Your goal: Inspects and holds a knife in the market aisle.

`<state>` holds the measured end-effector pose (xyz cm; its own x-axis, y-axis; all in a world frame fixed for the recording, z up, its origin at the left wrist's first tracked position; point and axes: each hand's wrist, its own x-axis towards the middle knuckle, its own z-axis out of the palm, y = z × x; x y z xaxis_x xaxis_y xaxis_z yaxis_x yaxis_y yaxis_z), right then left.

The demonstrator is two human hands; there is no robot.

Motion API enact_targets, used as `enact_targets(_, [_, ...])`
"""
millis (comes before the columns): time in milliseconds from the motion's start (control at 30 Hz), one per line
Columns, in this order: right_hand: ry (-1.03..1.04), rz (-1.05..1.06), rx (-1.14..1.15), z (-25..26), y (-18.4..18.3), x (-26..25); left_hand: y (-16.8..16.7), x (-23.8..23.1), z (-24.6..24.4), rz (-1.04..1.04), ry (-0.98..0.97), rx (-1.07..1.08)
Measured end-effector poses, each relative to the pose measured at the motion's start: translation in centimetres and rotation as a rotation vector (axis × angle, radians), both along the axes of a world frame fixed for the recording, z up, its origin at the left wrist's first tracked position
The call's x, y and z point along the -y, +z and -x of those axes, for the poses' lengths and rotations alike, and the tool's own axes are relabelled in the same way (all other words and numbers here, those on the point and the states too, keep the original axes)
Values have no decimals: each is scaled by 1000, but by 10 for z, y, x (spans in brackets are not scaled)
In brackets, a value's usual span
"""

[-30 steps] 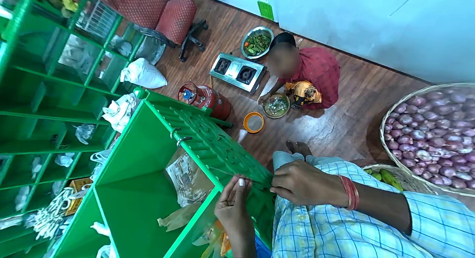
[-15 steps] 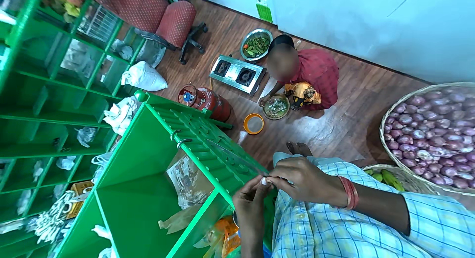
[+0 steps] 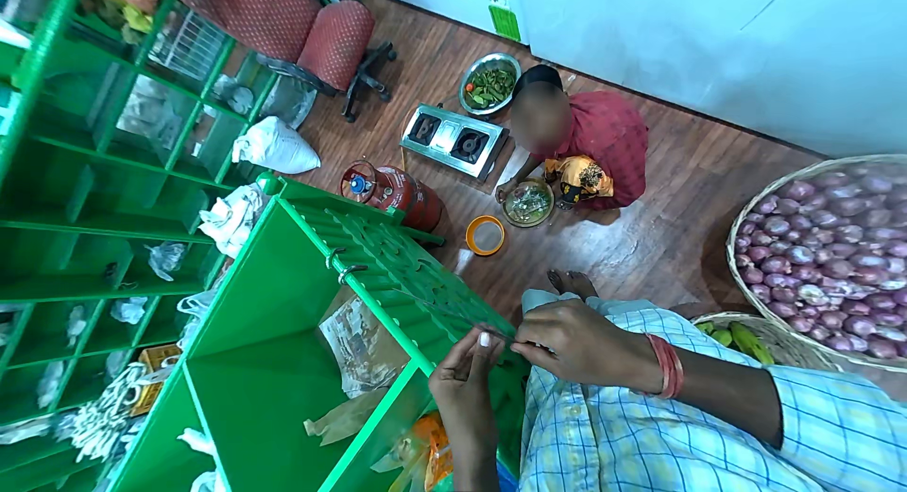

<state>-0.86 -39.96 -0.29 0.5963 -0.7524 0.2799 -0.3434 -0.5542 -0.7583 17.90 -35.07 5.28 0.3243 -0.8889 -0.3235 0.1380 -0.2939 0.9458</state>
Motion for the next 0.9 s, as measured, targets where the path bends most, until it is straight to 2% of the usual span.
enact_targets(300, [87,43,-107,1,-5,2,9,8,-7,62,122,43])
enact_targets(633, [195,-44,-251,2,-4,3,17,13,-16,101,217,90])
enact_targets(900, [224,-12,-315,3,-2,3,20,15,-18,124,275,113])
